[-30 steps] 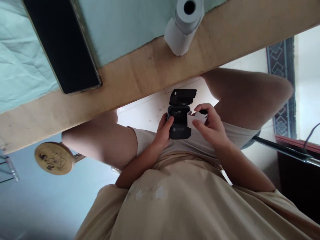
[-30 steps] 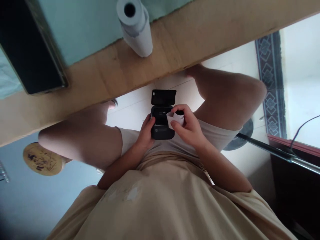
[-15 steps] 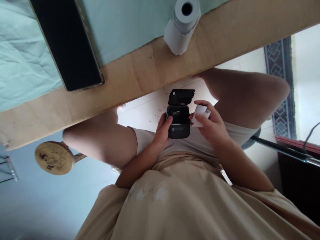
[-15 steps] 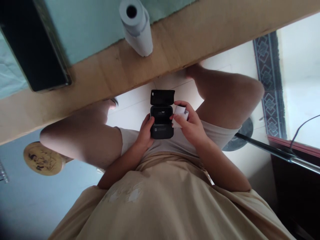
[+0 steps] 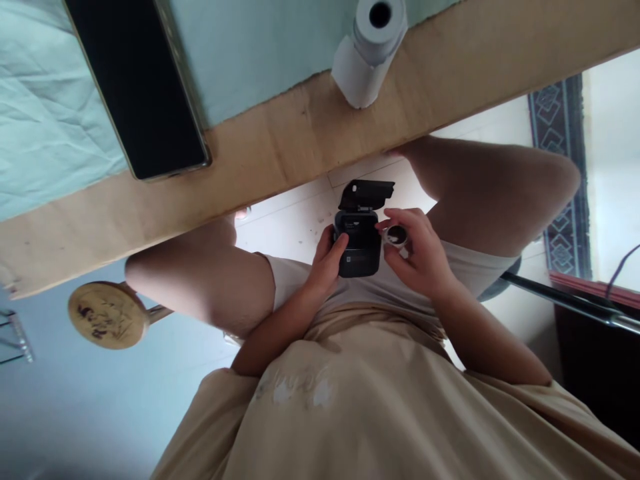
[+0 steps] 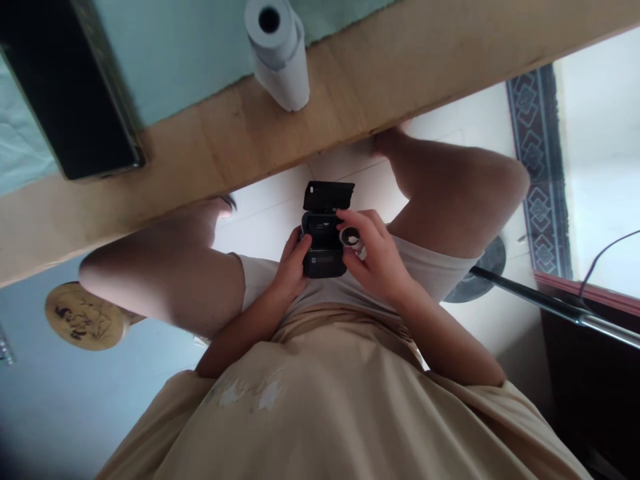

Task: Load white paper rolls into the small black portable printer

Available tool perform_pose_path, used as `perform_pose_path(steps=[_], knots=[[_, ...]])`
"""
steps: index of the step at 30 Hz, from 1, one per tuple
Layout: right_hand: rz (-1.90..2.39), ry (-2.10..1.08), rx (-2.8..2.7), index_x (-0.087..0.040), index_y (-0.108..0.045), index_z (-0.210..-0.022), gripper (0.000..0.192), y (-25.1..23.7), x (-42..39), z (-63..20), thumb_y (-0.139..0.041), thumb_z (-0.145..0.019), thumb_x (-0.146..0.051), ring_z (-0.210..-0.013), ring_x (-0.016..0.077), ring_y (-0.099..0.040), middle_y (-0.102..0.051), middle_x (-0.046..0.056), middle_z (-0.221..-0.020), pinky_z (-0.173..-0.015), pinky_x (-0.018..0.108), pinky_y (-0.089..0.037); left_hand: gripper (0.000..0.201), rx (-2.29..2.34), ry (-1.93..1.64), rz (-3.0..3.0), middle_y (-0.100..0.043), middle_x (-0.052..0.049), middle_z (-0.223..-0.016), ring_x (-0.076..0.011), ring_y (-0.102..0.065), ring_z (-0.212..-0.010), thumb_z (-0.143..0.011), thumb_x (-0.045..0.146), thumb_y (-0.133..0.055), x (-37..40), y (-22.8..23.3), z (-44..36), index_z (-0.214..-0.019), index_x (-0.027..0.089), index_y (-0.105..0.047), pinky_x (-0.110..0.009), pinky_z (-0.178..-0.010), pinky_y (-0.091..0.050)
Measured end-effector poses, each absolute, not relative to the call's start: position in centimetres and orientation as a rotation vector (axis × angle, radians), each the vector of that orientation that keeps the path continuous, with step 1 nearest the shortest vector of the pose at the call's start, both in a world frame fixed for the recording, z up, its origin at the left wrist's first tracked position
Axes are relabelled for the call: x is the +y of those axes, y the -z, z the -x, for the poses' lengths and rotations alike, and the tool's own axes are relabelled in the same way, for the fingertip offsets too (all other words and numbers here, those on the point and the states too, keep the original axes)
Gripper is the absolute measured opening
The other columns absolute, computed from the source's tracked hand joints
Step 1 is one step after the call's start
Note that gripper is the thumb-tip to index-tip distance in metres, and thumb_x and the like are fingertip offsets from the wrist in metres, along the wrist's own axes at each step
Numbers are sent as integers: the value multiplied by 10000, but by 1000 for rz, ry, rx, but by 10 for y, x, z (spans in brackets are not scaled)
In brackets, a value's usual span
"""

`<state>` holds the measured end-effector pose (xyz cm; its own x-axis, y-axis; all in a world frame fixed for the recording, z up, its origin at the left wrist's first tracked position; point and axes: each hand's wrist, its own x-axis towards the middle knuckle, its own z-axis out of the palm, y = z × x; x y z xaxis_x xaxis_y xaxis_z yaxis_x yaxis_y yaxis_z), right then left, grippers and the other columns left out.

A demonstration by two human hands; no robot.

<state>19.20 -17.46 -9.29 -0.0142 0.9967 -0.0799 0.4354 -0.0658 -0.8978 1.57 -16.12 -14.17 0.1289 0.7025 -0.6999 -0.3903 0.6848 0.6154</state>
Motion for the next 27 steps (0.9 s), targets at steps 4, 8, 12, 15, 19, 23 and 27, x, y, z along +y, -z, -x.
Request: perform_pose_path(steps=[4, 8, 12, 15, 19, 23, 27], knots=[[1562, -744, -1833, -261, -628, -1306, 429, 93, -170, -190, -615, -894, -139, -1121, 209, -704, -733, 64, -1221, -952, 387, -558, 567, 1187, -802, -369, -690, -17, -1006, -177, -645, -950, -716, 631, -857, -163, 145, -14, -1058, 224, -660, -289, -847, -503], [1551, -582, -2006, -199, -636, -1266, 334, 102, -165, -189, -596, -936, -160, -1035, 220, -729, -760, 82, -1142, -848, 368, -542, 534, 1170, -808, -420, -690, -16, -1024, -176, -630, -961, -741, 625, -842, -165, 149, -12, -1063, 234, -675, -294, -879, -496], [1489, -565, -2104, -207, -678, -1210, 327, 110, -163, -188, -594, -904, -128, -1029, 192, -723, -738, 72, -1192, -826, 319, -556, 492, 1167, -822, -447, -678, -8, -1029, -171, -613, -986, -739, 593, -859, -167, 155, -11, -1044, 247, -688, -276, -892, -482], [1487, -544, -2093, -203, -692, -1174, 348, 112, -163, -188, -556, -877, -80, -920, 175, -706, -744, 57, -1062, -794, 311, -538, 487, 1157, -816, -428, -662, -4, -988, -158, -607, -946, -747, 595, -847, -167, 154, -12, -1037, 243, -678, -264, -851, -482], [1446, -557, -2062, -207, -678, -1061, 256, 104, -164, -188, -561, -868, -84, -874, 167, -696, -748, 26, -952, -827, 330, -501, 596, 1126, -796, -379, -670, -17, -989, -173, -624, -901, -700, 641, -832, -164, 147, -13, -1088, 235, -632, -293, -808, -511], [1348, -694, -2061, -225, -658, -1028, 134, 95, -167, -189, -666, -898, -256, -939, 170, -718, -749, 2, -948, -843, 329, -495, 670, 1111, -757, -387, -679, -17, -1032, -194, -636, -940, -599, 460, -919, -163, 144, -10, -1146, 240, -602, -322, -853, -517], [1440, -700, -1827, -241, -627, -1093, 168, 100, -168, -194, -615, -962, -345, -1028, 166, -696, -727, 32, -1058, -890, 326, -536, 760, 1079, -728, -411, -694, -30, -1087, -215, -654, -982, -560, 378, -930, -165, 148, -8, -1217, 238, -573, -359, -917, -522]])
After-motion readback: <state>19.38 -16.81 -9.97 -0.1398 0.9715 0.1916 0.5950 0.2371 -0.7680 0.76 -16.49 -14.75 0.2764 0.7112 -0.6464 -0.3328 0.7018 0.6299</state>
